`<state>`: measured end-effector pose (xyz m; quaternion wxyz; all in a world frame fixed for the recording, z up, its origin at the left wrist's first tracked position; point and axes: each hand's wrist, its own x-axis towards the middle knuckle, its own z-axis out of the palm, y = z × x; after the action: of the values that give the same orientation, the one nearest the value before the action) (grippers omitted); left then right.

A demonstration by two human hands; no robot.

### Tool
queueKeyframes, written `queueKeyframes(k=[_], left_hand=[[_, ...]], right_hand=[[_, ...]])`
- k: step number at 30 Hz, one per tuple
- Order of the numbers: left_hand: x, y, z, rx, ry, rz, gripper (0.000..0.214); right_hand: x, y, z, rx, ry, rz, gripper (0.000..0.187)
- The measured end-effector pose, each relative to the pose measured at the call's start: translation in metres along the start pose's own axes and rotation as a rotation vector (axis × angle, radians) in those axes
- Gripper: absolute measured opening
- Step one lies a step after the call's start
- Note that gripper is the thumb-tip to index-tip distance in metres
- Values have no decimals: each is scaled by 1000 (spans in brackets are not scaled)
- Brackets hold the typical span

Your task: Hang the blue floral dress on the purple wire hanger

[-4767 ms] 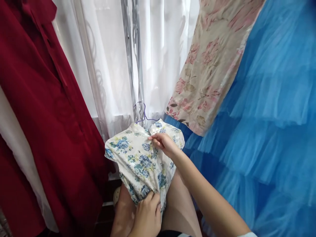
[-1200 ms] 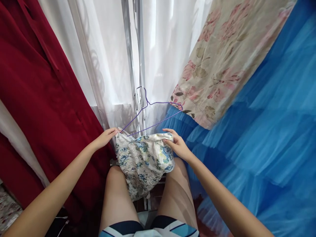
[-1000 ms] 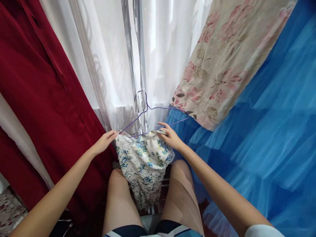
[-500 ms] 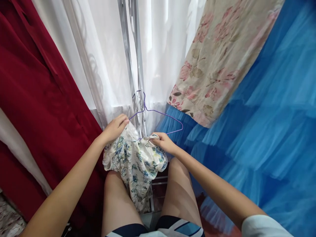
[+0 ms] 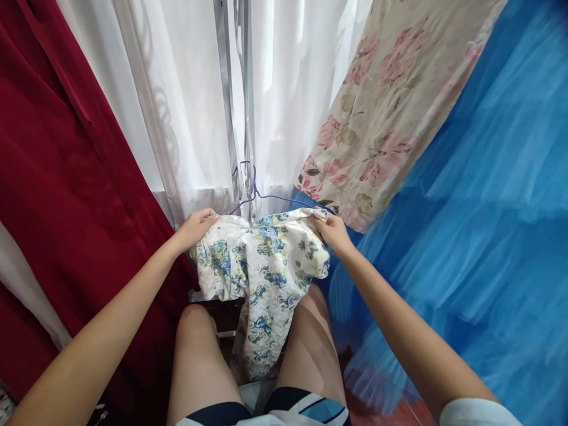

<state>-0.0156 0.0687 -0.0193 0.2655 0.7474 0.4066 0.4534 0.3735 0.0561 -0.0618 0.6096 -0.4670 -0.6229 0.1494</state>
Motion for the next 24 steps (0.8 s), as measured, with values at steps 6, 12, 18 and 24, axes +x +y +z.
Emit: queueKeyframes(k=[6,12,18,24], left_hand=[[-10,-19,-15,-168,95,-116,42],[-12,-41,-7,-285,188,-207,43],[-34,-61,4,-188,307,-192,48],[-38,-69,-7,-11,472,-40,37]], right_hand=[[8,-8,-25,9,-363,190,37],[-15,-23,-44,183,-452,199,29],[-33,-26,-35,205,-395,106,20],[-38,-24,-22,53,-317,-88,15]])
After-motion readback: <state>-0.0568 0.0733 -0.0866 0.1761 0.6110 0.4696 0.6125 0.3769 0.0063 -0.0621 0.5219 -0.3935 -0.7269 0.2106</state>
